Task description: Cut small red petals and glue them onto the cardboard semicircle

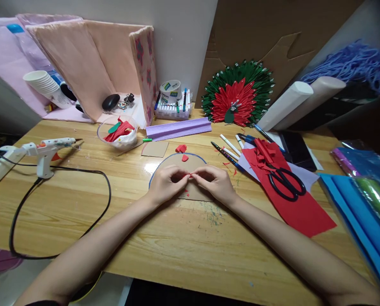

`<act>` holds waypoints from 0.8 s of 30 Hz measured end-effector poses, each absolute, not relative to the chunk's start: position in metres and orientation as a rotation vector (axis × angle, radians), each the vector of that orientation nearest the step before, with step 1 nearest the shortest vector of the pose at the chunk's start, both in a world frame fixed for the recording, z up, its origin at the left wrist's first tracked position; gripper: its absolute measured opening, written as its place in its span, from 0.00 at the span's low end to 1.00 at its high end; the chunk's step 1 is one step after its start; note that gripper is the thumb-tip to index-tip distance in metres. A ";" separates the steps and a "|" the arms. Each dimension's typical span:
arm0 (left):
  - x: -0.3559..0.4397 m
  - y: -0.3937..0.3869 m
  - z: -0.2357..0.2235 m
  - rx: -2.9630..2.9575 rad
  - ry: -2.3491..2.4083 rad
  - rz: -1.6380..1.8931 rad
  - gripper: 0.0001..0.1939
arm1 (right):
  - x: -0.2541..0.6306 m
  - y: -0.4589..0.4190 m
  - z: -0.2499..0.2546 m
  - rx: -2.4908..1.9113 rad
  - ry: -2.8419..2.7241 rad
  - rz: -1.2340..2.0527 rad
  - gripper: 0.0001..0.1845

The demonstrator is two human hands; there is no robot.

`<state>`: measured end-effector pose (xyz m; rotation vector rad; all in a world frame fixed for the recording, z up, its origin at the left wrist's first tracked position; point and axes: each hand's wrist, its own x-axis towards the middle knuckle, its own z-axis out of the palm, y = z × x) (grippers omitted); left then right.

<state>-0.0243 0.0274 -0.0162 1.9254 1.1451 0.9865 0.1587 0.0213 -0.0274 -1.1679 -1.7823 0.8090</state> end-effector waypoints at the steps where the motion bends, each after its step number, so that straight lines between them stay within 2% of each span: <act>1: -0.024 0.027 -0.016 1.928 1.145 0.982 0.07 | 0.159 0.021 -0.027 -1.166 -1.797 0.800 0.04; 7: -0.022 0.027 -0.016 1.897 1.141 0.953 0.05 | 0.157 0.021 -0.025 -1.138 -1.872 0.720 0.01; 14: -0.021 0.027 -0.013 1.957 1.143 0.932 0.01 | 0.155 0.021 -0.024 -1.100 -1.941 0.638 0.03; 24: -0.023 0.029 -0.019 1.770 1.206 0.945 0.04 | 0.156 0.022 -0.023 -1.154 -1.875 0.669 0.04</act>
